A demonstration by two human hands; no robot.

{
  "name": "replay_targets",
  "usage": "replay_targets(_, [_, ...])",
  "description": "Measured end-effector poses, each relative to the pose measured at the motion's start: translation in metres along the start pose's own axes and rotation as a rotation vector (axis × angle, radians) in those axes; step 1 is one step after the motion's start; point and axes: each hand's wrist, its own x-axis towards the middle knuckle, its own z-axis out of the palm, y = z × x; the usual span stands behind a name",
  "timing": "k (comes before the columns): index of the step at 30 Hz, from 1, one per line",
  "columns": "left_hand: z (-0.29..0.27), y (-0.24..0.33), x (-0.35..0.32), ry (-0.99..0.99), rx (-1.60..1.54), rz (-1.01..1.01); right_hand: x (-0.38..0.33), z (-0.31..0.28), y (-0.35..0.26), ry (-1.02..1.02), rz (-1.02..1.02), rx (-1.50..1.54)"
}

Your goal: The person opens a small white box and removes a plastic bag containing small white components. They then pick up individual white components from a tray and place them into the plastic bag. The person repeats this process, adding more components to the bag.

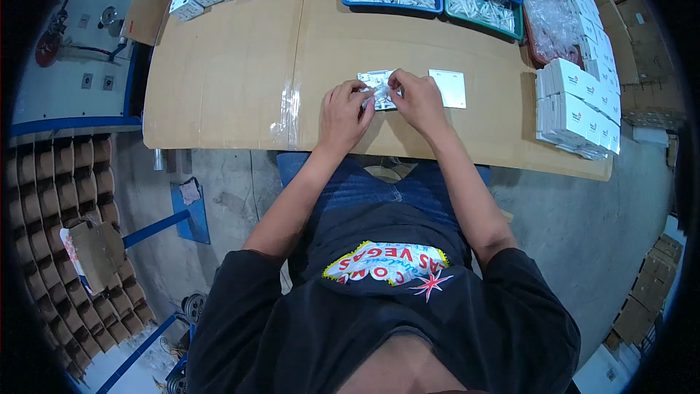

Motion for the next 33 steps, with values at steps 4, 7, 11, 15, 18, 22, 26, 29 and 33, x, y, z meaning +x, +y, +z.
replay_targets(4, [-0.001,-0.004,0.004,-0.084,-0.057,-0.112,-0.001,0.006,0.006,0.016,-0.062,0.024])
replay_targets(7, [0.002,0.004,0.011,-0.052,-0.104,-0.230,-0.003,0.003,0.005,0.000,-0.063,-0.016])
replay_targets(11, [0.000,0.010,0.020,-0.098,-0.100,-0.375,-0.002,0.000,0.002,-0.039,-0.027,-0.034])
replay_targets(15, [-0.003,0.008,0.021,-0.133,-0.057,-0.341,-0.004,-0.006,-0.003,-0.078,-0.011,-0.068])
replay_targets(18, [-0.004,0.001,0.017,-0.102,-0.069,-0.280,-0.010,-0.009,-0.007,-0.095,-0.022,-0.101])
replay_targets(22, [-0.004,-0.010,0.011,-0.105,-0.046,-0.142,-0.016,-0.011,-0.007,-0.098,-0.013,-0.092])
replay_targets(26, [-0.012,-0.011,0.012,-0.130,-0.062,-0.140,-0.018,-0.003,-0.001,0.001,-0.008,0.065])
replay_targets(29, [-0.017,-0.011,0.013,-0.121,0.036,-0.076,-0.017,-0.006,-0.002,0.086,-0.038,0.099])
replay_targets(33, [-0.020,-0.015,0.021,-0.192,0.035,-0.027,-0.014,-0.011,-0.001,0.090,0.032,0.182])
